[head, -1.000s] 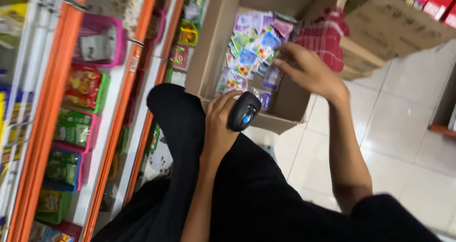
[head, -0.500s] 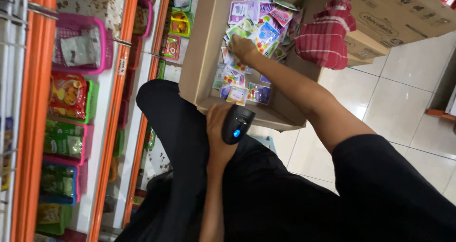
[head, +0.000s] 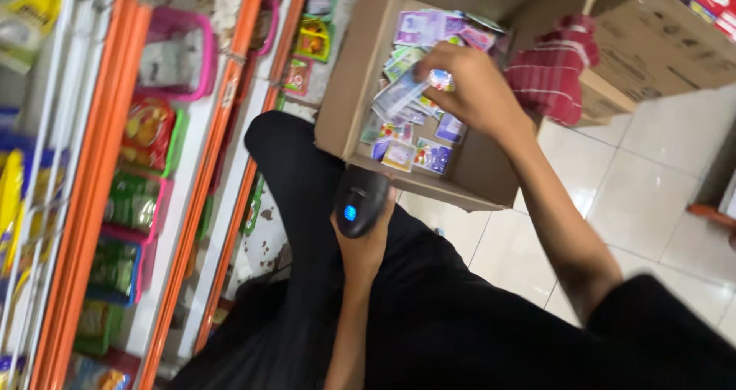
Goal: The person uses a handheld scanner to scan individual packets of food items, moving them from a shelf into a box and sometimes holding them in their lap to scan.
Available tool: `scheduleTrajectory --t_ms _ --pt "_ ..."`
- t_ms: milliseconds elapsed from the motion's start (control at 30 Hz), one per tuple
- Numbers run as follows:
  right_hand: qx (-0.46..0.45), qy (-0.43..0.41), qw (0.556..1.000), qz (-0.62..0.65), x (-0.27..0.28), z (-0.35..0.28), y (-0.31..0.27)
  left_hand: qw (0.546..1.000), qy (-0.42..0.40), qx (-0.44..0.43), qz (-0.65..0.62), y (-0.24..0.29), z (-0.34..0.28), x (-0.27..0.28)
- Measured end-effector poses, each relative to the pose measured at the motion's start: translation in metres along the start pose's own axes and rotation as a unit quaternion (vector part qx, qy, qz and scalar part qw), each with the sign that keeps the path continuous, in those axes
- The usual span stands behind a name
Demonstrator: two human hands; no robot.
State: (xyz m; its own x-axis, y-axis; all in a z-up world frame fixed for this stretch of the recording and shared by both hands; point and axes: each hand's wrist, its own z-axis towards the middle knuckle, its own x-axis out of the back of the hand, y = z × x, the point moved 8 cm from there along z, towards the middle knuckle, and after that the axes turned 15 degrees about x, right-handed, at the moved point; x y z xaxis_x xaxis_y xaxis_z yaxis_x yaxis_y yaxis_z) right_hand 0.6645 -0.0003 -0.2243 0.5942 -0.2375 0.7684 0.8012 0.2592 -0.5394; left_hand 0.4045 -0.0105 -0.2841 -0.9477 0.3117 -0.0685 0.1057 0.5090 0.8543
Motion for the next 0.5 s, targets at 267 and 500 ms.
scheduleTrajectory --t_ms 267,500 --pt "0.093 0.138 0.985 -0.040 -0.023 -0.039 -0.178 0.978 0.050 -0.033 -0.200 -0.001 -0.033 0.058" --pt "0.165 0.106 0.976 0.091 -0.089 -0.056 -0.237 0.969 0.241 -0.006 -0.051 -0.022 -0.100 0.156"
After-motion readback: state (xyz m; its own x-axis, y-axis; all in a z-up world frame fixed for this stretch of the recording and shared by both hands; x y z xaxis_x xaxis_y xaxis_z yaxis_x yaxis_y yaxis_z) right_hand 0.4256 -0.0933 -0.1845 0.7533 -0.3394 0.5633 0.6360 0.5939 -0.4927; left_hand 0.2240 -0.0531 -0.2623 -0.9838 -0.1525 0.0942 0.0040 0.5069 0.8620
